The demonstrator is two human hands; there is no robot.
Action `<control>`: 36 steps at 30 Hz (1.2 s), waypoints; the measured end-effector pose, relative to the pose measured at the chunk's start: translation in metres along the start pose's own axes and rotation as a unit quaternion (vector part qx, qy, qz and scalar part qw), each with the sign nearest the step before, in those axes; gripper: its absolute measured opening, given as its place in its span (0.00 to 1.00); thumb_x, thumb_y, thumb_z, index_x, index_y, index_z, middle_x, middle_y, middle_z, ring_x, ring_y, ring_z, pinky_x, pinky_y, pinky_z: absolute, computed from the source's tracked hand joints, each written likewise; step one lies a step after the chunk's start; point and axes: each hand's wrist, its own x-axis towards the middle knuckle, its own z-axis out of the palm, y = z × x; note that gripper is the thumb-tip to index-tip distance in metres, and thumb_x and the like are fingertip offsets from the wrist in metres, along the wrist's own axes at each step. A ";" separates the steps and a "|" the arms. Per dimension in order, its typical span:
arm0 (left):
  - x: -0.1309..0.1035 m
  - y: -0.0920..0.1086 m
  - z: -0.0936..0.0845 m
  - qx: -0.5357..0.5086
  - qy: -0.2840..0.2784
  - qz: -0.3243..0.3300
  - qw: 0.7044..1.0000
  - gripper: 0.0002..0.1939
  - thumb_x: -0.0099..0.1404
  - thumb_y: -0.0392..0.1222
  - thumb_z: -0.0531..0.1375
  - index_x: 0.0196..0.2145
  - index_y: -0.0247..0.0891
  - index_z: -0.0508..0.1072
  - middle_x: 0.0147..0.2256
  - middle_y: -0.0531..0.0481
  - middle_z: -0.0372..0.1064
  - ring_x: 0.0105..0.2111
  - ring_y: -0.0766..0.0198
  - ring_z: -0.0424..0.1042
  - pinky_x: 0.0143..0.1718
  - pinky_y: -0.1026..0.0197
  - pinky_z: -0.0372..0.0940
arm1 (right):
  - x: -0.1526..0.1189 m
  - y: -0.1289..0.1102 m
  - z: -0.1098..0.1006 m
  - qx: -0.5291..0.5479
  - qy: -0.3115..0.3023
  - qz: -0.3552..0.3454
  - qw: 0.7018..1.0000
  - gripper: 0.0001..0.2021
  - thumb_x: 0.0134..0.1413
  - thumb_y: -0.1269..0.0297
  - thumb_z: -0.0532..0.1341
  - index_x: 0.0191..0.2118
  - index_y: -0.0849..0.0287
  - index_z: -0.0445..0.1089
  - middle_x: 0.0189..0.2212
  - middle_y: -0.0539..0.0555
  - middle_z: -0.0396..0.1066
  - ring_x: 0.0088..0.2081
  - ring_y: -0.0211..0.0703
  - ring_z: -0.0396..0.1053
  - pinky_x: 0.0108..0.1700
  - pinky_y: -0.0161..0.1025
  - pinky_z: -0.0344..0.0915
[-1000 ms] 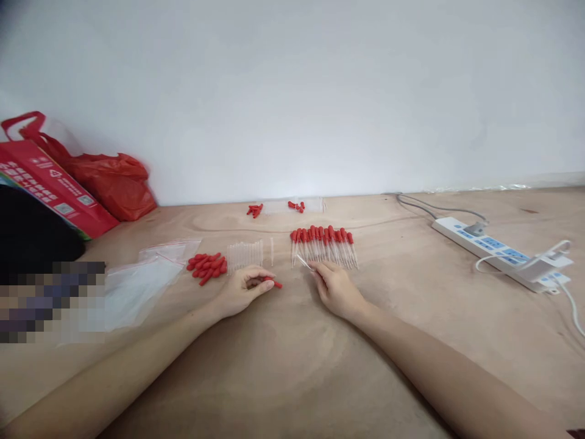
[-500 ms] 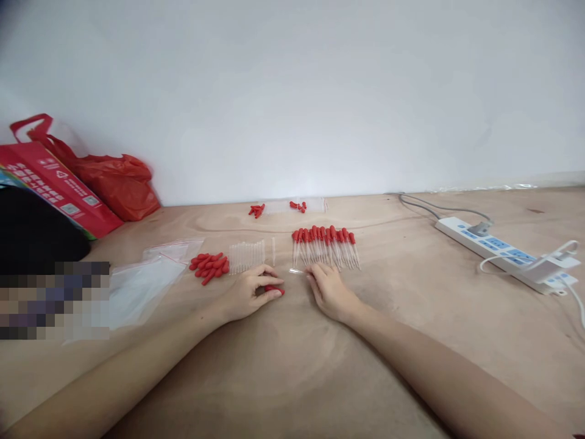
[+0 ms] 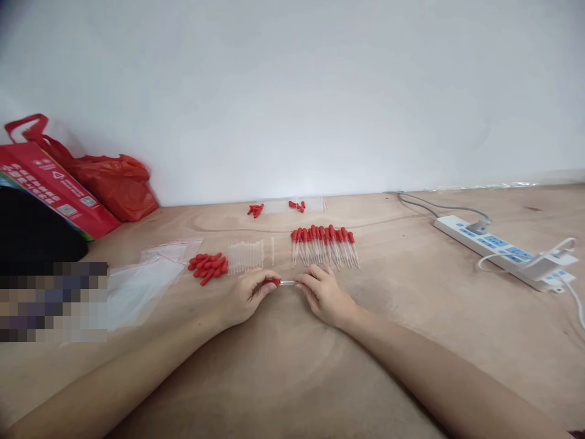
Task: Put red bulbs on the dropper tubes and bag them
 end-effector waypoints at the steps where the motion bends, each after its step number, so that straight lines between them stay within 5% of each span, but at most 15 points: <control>1: 0.000 0.000 0.000 0.006 -0.002 0.008 1.000 0.07 0.63 0.36 0.51 0.37 0.38 0.69 0.32 0.52 0.70 0.34 0.64 0.67 0.39 0.59 0.58 | 0.000 0.000 0.000 0.000 -0.003 0.001 1.000 0.11 0.58 0.69 0.48 0.40 0.59 0.66 0.33 0.55 0.66 0.34 0.39 0.63 0.38 0.40 0.58; 14: -0.005 -0.004 0.007 0.047 0.036 0.086 0.995 0.12 0.65 0.42 0.50 0.30 0.37 0.71 0.24 0.52 0.70 0.27 0.65 0.66 0.37 0.59 0.54 | 0.004 0.000 -0.002 -0.059 -0.062 -0.045 0.995 0.11 0.56 0.69 0.50 0.34 0.59 0.69 0.27 0.52 0.66 0.28 0.36 0.60 0.36 0.39 0.49; 19: -0.006 -0.002 0.008 0.081 0.024 0.090 0.992 0.11 0.64 0.41 0.50 0.29 0.37 0.69 0.24 0.52 0.69 0.28 0.65 0.65 0.40 0.57 0.54 | 0.005 -0.004 -0.001 -0.117 -0.069 -0.076 0.988 0.12 0.55 0.72 0.49 0.28 0.61 0.68 0.24 0.51 0.64 0.24 0.35 0.55 0.34 0.39 0.46; 30: -0.006 0.002 0.006 0.069 -0.009 0.114 0.991 0.09 0.63 0.39 0.50 0.30 0.37 0.68 0.26 0.52 0.69 0.30 0.65 0.66 0.43 0.58 0.54 | 0.008 -0.007 0.007 -0.065 -0.056 -0.099 0.991 0.14 0.57 0.70 0.47 0.30 0.62 0.68 0.24 0.52 0.64 0.26 0.36 0.56 0.34 0.38 0.48; 36: -0.004 -0.002 0.005 0.054 0.004 0.071 0.996 0.08 0.63 0.40 0.52 0.31 0.37 0.70 0.26 0.52 0.71 0.28 0.66 0.68 0.43 0.56 0.53 | 0.012 -0.008 -0.001 -0.121 -0.072 -0.089 0.986 0.12 0.57 0.69 0.48 0.33 0.61 0.69 0.26 0.54 0.65 0.29 0.38 0.58 0.34 0.39 0.47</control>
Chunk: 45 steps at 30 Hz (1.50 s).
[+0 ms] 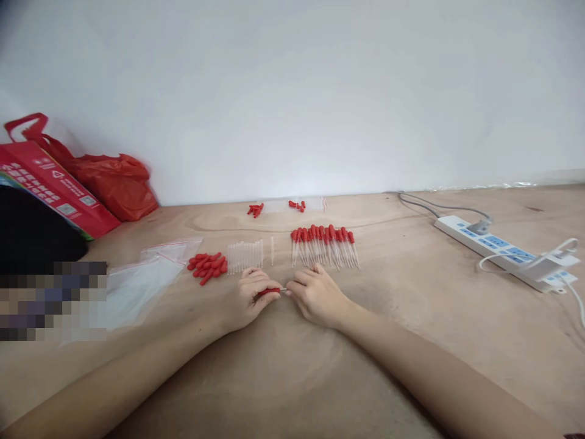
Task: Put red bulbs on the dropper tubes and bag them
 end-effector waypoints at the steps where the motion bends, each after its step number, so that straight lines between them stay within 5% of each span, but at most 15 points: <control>1: 0.000 -0.001 0.000 -0.003 0.004 -0.009 1.000 0.08 0.62 0.40 0.53 0.32 0.38 0.70 0.26 0.53 0.71 0.28 0.66 0.68 0.43 0.56 0.52 | 0.001 0.000 -0.003 -0.015 -0.003 0.003 1.000 0.11 0.56 0.68 0.49 0.34 0.60 0.69 0.27 0.54 0.65 0.31 0.39 0.58 0.34 0.39 0.47; 4: 0.000 -0.005 -0.002 -0.013 0.016 -0.020 1.000 0.06 0.61 0.42 0.55 0.34 0.41 0.71 0.27 0.54 0.72 0.30 0.65 0.69 0.45 0.54 0.52 | 0.002 -0.001 -0.009 -0.040 -0.019 0.010 0.999 0.10 0.54 0.70 0.51 0.35 0.58 0.70 0.26 0.54 0.66 0.31 0.41 0.58 0.34 0.40 0.47; 7: -0.003 -0.007 -0.004 0.003 0.093 -0.068 0.993 0.12 0.59 0.43 0.58 0.41 0.41 0.67 0.35 0.50 0.69 0.36 0.62 0.67 0.42 0.56 0.57 | 0.004 0.008 -0.011 -0.030 -0.031 0.050 0.998 0.10 0.52 0.71 0.52 0.33 0.59 0.71 0.27 0.54 0.67 0.32 0.42 0.60 0.35 0.40 0.50; 11: -0.006 -0.008 -0.004 0.044 0.180 -0.131 0.974 0.15 0.57 0.40 0.58 0.42 0.38 0.63 0.38 0.47 0.60 0.35 0.62 0.63 0.37 0.59 0.61 | 0.014 0.037 -0.008 0.035 0.023 0.224 0.974 0.12 0.52 0.71 0.50 0.36 0.61 0.70 0.32 0.56 0.69 0.34 0.42 0.65 0.36 0.37 0.57; 15: -0.007 -0.006 -0.001 0.037 0.124 -0.096 0.987 0.09 0.57 0.38 0.56 0.37 0.38 0.64 0.37 0.48 0.56 0.35 0.63 0.63 0.37 0.59 0.62 | 0.033 0.059 -0.003 0.049 0.049 0.375 0.924 0.14 0.51 0.71 0.50 0.42 0.63 0.67 0.35 0.57 0.71 0.36 0.42 0.67 0.37 0.36 0.59; 19: -0.006 -0.006 -0.001 0.027 0.089 -0.091 0.991 0.08 0.56 0.36 0.56 0.36 0.38 0.64 0.38 0.47 0.55 0.38 0.61 0.63 0.40 0.57 0.62 | 0.051 0.059 0.005 0.025 0.022 0.437 0.899 0.14 0.50 0.70 0.50 0.43 0.63 0.65 0.35 0.59 0.71 0.38 0.47 0.68 0.36 0.37 0.60; 28: -0.006 -0.007 -0.003 0.028 0.046 -0.108 0.993 0.05 0.56 0.36 0.56 0.33 0.37 0.65 0.36 0.48 0.57 0.36 0.61 0.63 0.38 0.57 0.62 | 0.062 0.050 0.008 -0.024 -0.044 0.496 0.867 0.16 0.49 0.65 0.51 0.45 0.61 0.61 0.37 0.61 0.70 0.39 0.53 0.68 0.34 0.43 0.61; 35: -0.001 -0.003 -0.004 0.060 0.046 -0.105 0.992 0.03 0.57 0.38 0.56 0.29 0.37 0.68 0.32 0.48 0.60 0.33 0.62 0.64 0.35 0.59 0.61 | 0.072 0.043 0.010 -0.069 -0.021 0.463 0.884 0.13 0.53 0.62 0.49 0.41 0.61 0.63 0.38 0.61 0.69 0.38 0.53 0.68 0.34 0.43 0.62; 38: 0.010 -0.021 -0.027 0.125 0.093 -0.138 0.978 0.06 0.57 0.40 0.54 0.27 0.37 0.69 0.31 0.48 0.62 0.35 0.60 0.64 0.38 0.58 0.60 | 0.087 0.031 0.015 -0.049 -0.038 0.439 0.896 0.11 0.52 0.63 0.50 0.38 0.59 0.66 0.37 0.60 0.70 0.39 0.50 0.68 0.35 0.42 0.62; 40: 0.015 -0.043 -0.055 0.183 0.107 -0.221 0.952 0.07 0.57 0.41 0.55 0.28 0.38 0.71 0.32 0.47 0.64 0.36 0.57 0.64 0.39 0.57 0.59 | 0.097 0.023 0.020 -0.021 -0.062 0.431 0.900 0.11 0.51 0.63 0.51 0.35 0.59 0.67 0.36 0.60 0.70 0.39 0.50 0.68 0.35 0.41 0.61; 42: 0.015 -0.069 -0.087 0.204 0.059 -0.348 0.913 0.09 0.56 0.42 0.54 0.31 0.37 0.71 0.34 0.47 0.65 0.37 0.56 0.65 0.38 0.58 0.59 | 0.105 0.017 0.026 -0.001 -0.080 0.424 0.902 0.12 0.50 0.60 0.52 0.34 0.60 0.68 0.35 0.61 0.71 0.37 0.50 0.69 0.34 0.41 0.61; 45: 0.004 -0.098 -0.122 0.182 0.002 -0.402 0.897 0.11 0.53 0.45 0.56 0.25 0.35 0.71 0.24 0.49 0.67 0.28 0.59 0.66 0.29 0.61 0.59 | 0.112 0.011 0.032 0.009 -0.087 0.407 0.909 0.15 0.51 0.56 0.53 0.34 0.63 0.69 0.33 0.63 0.70 0.36 0.50 0.69 0.33 0.42 0.61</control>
